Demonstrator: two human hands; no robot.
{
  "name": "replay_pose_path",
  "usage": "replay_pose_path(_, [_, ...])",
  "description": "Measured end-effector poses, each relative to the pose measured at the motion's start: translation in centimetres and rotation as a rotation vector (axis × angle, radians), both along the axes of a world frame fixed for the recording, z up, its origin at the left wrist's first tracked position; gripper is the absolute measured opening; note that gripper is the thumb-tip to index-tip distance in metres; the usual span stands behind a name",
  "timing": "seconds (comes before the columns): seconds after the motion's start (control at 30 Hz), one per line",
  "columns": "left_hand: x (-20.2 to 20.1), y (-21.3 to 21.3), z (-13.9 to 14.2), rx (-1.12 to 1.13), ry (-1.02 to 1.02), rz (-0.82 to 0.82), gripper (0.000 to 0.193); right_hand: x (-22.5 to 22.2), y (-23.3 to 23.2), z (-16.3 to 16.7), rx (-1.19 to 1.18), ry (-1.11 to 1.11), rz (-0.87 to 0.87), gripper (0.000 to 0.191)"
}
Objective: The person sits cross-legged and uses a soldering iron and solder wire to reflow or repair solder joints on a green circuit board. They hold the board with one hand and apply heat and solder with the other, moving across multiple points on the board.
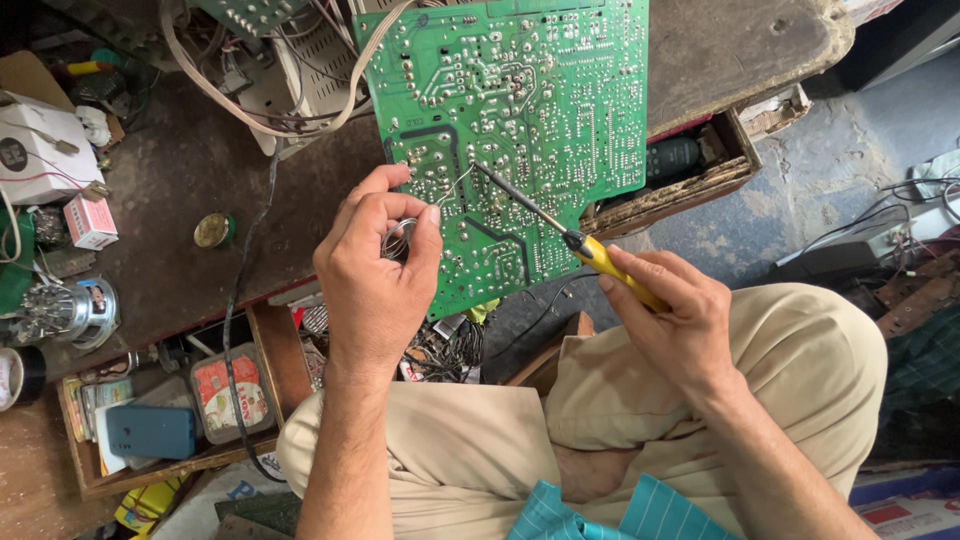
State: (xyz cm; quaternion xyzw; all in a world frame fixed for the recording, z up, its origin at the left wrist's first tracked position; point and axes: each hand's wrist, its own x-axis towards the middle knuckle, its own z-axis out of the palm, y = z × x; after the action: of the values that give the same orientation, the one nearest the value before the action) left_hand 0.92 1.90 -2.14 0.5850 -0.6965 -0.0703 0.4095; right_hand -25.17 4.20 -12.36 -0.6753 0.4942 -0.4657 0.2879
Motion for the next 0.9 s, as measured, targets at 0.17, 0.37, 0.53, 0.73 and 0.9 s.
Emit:
replay_pose_path(0.17, [0.0, -0.1, 0.0, 0.010, -0.007, 0.014, 0.011, -0.7, -1.1, -0.7, 0.155, -0.084, 0.083, 0.031])
replay_pose_path(0.37, [0.0, 0.0, 0.0, -0.002, -0.004, 0.003, 0.011, -0.8, -1.4, -0.9, 0.253, -0.140, 0.094, 0.029])
replay_pose_path(0.53, [0.0, 0.0, 0.0, 0.007, -0.017, 0.012, 0.011, -0.8, -1.4, -0.6, 0.060, -0.055, 0.060, 0.029])
replay_pose_path(0.73, [0.1, 0.0, 0.2, 0.024, 0.003, 0.013, 0.012, -1.0, -1.5, -1.2, 0.234, -0.145, 0.104, 0.030])
replay_pose_path(0.9, [0.0, 0.0, 0.2, -0.003, 0.005, -0.015, 0.011, -1.0, -1.8, -1.9, 0.434, -0.280, 0.106, 0.029])
